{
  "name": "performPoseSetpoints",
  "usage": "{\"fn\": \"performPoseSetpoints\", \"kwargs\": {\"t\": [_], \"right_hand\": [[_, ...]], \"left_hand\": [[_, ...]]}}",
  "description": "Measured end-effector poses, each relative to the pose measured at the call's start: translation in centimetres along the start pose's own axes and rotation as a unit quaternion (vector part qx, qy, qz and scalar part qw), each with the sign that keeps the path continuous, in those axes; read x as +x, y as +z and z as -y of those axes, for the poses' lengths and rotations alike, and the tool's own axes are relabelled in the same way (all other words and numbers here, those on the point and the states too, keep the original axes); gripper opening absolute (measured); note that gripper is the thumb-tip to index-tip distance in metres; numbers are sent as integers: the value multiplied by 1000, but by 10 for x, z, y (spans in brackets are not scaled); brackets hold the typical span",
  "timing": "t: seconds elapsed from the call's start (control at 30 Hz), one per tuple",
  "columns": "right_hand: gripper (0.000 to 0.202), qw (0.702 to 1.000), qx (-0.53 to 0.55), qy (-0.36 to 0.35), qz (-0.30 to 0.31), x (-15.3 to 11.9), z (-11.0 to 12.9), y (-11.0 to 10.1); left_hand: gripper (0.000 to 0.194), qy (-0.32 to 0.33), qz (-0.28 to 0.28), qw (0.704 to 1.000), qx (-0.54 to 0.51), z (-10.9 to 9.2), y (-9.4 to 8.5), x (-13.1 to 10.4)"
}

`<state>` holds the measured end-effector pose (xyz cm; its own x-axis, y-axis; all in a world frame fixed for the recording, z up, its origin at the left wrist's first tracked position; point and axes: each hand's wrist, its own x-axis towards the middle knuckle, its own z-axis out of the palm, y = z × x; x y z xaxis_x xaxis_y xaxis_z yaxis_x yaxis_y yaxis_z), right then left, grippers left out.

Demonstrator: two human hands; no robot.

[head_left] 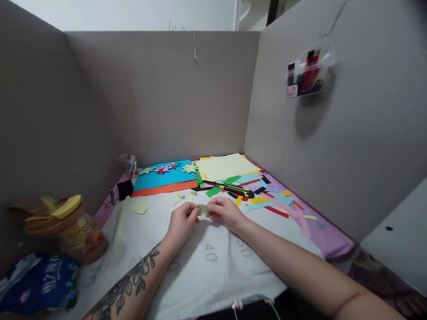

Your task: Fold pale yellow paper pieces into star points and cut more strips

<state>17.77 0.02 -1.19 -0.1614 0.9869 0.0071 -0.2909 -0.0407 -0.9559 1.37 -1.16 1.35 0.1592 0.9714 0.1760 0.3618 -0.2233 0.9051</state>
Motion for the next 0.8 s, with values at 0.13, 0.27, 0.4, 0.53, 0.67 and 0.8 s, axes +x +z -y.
{"fn": "performPoseSetpoints", "kwargs": {"t": [0.13, 0.27, 0.4, 0.53, 0.67, 0.8], "right_hand": [[20, 996, -76, -49, 15, -2, 1, -1], [17, 989, -121, -76, 32, -4, 2, -3], [16, 983, -159, -85, 33, -4, 3, -6], [13, 973, -205, -96, 37, -5, 6, -9], [9, 958, -249, -137, 47, -5, 7, -11], [7, 948, -268, -167, 46, -6, 6, -12]], "left_hand": [[19, -20, 13, 1000, 0, -2, 1, -2], [19, -17, 33, 999, -3, -4, 2, -4], [22, -8, 67, 998, -11, -6, 0, -6], [32, 1, 106, 994, -35, -4, -1, -5], [32, -6, 119, 992, -38, -3, -1, -4], [30, -17, 120, 992, -38, -1, -1, -3]]}}
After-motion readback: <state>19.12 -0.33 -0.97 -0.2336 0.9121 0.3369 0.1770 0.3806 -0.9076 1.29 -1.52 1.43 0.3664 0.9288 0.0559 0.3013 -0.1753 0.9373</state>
